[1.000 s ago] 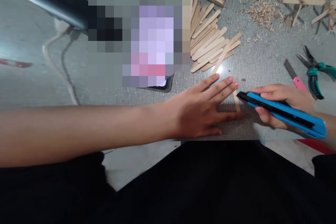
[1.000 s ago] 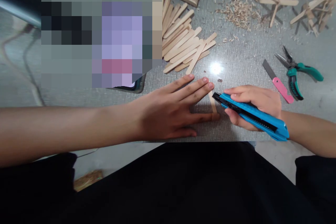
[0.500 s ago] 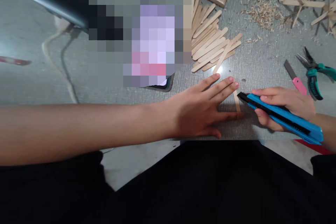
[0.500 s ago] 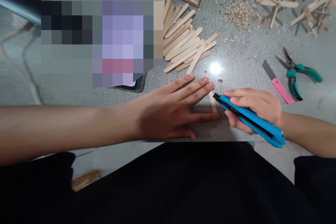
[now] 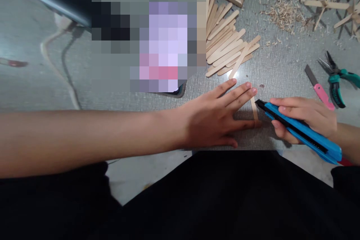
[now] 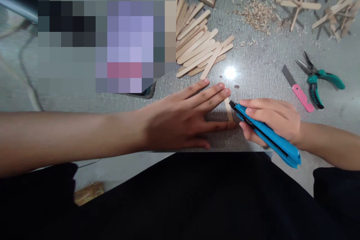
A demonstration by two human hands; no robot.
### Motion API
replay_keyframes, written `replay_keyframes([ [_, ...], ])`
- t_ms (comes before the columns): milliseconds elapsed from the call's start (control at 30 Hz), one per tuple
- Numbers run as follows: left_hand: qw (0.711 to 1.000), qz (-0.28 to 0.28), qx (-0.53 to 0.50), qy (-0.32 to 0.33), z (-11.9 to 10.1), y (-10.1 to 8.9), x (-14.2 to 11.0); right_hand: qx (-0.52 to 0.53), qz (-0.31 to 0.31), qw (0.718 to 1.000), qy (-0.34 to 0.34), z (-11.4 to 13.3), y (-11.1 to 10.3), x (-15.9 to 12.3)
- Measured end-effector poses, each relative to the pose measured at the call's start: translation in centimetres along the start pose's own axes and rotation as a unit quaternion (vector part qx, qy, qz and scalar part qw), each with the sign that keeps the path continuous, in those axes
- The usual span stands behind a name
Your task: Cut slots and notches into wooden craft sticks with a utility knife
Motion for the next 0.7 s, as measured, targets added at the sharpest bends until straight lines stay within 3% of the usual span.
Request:
replay_keyframes([
  [133, 0.999, -0.038, -0.016, 0.007, 0.1, -0.1, -0.1, 0.065, -0.037, 0.997, -0.001, -0.8, 0.1, -0.2],
  [267, 0.997, -0.071, -0.032, 0.015, 0.1, -1.0, -0.2, 0.109, -0.012, 0.994, 0.002, -0.9, -0.3, 0.0],
  [433, 0.997, -0.070, -0.035, 0.027, 0.0, -1.7, -0.2, 0.080, 0.032, 0.994, 0.069, -0.6, -2.5, 1.1],
  [567, 0.998, -0.050, -0.015, 0.020, 0.1, -1.4, 0.2, 0.073, 0.088, 0.981, 0.157, -1.1, -2.5, 1.9],
  [700, 0.999, -0.028, -0.004, 0.016, 0.3, -1.1, 0.4, 0.063, 0.051, 0.985, 0.155, -1.1, -1.5, 2.5],
])
Point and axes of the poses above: each hand's wrist, its own x-axis towards the middle knuckle, its own y-axis out of the palm, z = x × y, the point moved 7 cm from there along x, towards the middle knuckle, and after that the axes turned 12 degrees about z, right-handed, at the moved point
